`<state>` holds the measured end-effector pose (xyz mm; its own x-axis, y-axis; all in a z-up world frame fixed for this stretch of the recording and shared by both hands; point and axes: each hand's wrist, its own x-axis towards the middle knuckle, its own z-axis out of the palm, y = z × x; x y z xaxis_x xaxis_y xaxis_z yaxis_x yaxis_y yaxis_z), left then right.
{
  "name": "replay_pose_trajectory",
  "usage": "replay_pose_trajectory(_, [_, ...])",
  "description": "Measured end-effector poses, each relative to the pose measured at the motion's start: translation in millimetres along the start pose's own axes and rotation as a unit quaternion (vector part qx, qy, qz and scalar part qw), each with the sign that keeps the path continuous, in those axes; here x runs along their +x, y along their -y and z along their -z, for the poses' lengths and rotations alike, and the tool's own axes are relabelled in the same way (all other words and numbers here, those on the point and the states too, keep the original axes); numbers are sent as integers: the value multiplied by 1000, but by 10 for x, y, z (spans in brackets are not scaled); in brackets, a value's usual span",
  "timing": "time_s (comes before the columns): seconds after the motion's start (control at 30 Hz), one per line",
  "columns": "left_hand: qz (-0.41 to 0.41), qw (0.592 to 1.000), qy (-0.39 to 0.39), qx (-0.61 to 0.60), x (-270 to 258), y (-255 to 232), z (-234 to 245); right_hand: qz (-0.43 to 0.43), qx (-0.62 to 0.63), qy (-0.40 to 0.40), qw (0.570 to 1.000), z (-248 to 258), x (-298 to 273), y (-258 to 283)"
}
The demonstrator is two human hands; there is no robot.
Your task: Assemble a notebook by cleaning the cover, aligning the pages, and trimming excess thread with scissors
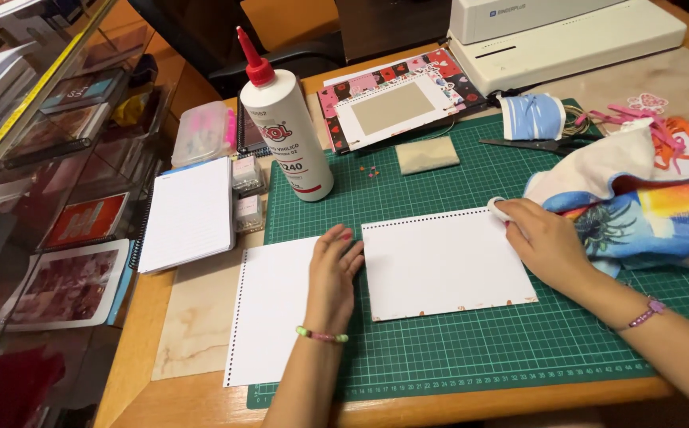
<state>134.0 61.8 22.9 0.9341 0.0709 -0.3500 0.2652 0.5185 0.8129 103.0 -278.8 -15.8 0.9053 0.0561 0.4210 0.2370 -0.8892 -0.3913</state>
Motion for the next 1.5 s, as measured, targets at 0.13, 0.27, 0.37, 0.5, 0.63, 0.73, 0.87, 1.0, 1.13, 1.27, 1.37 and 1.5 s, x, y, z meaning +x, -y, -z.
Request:
replay_pose_trajectory(0.13, [32,990,-14,-137,115,-69,-17,-2,-11,-3,1000,1,2,17])
replay_pose_trajectory(0.27, [105,988,92,-58,193,56,-63,9,13,-11,1000,14,-15,26])
replay_pose_trajectory(0.37, [139,966,202,80,110,36,-179,5,67,-19,998,105,17,82])
replay_pose_trajectory(0.5, [73,977,191,61,332,25,-183,-41,151,-181,971,249,86,-105])
replay_pose_trajectory(0.63, [-30,984,134,-113,317,-148,-391,-36,220,-291,931,480,290,-144])
replay_pose_trajectory(0.73, [-61,934,226,-270,199,-93,-628,-42,299,-289,908,434,381,-40])
replay_pose_trajectory(0.87, [-6,914,241,-326,61,103,-844,142,125,-265,945,426,329,308])
replay_pose_trajectory(1.0, [2,929,254,-270,59,254,-846,253,-70,-252,931,119,336,280])
replay_pose_trajectory(1.13, [7,927,245,-284,144,403,-800,281,-83,-193,937,71,262,497])
replay_pose_trajectory(1.27, [-18,931,230,-285,186,438,-743,335,-59,-185,922,0,152,721])
replay_pose_trajectory(1.37, [-30,931,227,-285,168,418,-752,386,-23,-170,906,-55,91,787])
replay_pose_trajectory(1.5, [-50,932,233,-273,66,275,-807,504,32,-92,858,-113,1,777])
